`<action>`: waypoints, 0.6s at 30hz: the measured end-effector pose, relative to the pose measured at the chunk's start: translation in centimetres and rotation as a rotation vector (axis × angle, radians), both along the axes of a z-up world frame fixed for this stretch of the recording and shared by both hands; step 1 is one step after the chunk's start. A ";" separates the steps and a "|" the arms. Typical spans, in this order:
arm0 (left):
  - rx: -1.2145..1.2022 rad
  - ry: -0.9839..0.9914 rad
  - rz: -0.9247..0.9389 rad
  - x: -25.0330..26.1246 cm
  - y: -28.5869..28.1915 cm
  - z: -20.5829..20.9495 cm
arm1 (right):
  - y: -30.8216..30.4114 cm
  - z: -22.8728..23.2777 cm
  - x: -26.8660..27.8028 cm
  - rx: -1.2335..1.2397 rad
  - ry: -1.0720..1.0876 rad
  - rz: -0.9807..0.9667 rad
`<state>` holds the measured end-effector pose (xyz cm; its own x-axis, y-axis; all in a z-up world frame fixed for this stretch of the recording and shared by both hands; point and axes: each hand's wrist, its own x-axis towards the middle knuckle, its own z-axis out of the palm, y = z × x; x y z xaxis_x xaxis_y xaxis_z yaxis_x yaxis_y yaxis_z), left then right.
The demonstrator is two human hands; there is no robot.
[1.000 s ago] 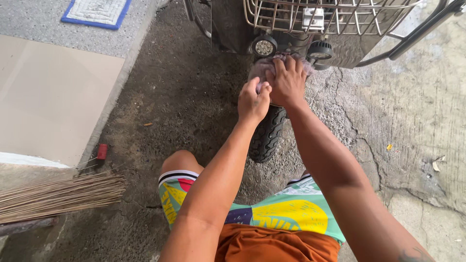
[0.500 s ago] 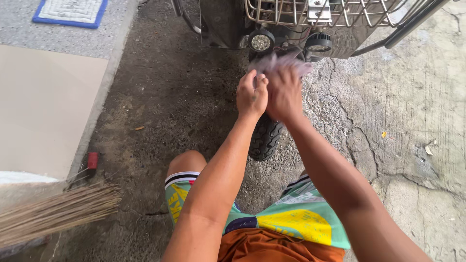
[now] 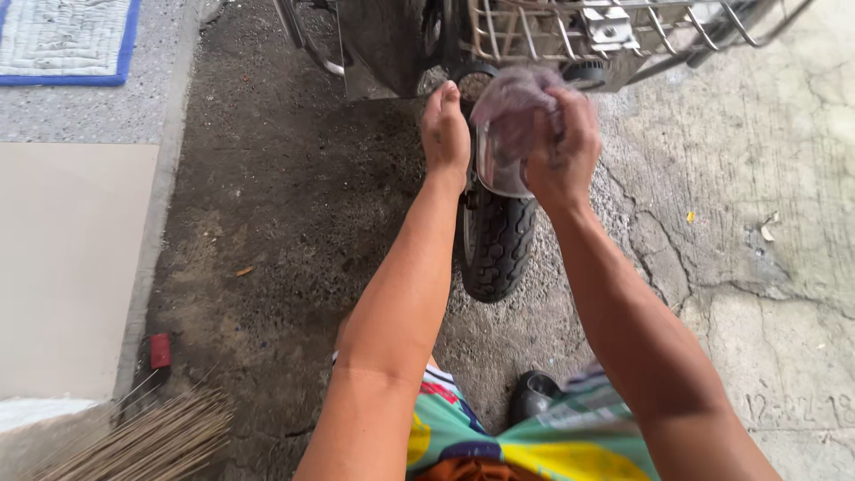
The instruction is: The person wipes down the metal bars, the clear plastic windshield, the front lighting components, and the seat of a motorized vehicle using a purple cloth.
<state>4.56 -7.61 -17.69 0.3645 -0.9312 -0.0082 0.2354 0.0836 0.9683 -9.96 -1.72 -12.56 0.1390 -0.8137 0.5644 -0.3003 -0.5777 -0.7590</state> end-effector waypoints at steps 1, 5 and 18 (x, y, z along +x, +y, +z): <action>0.096 0.113 -0.072 0.3 -0.6 0.0 | -0.4 0.3 0.2 -0.129 0.153 -0.152; 0.158 0.533 -0.281 1.6 -1.9 0.1 | -5.1 0.9 4.7 -0.349 0.822 -0.121; 0.048 0.621 -0.173 0.9 -1.3 -0.4 | -9.9 -1.7 3.6 -0.559 0.890 -0.142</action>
<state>5.51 -8.94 -18.07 0.1235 -0.9693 -0.2126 0.7594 -0.0456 0.6491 -6.38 -11.65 -14.25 0.6106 -0.5107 0.6053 -0.7090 -0.6931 0.1304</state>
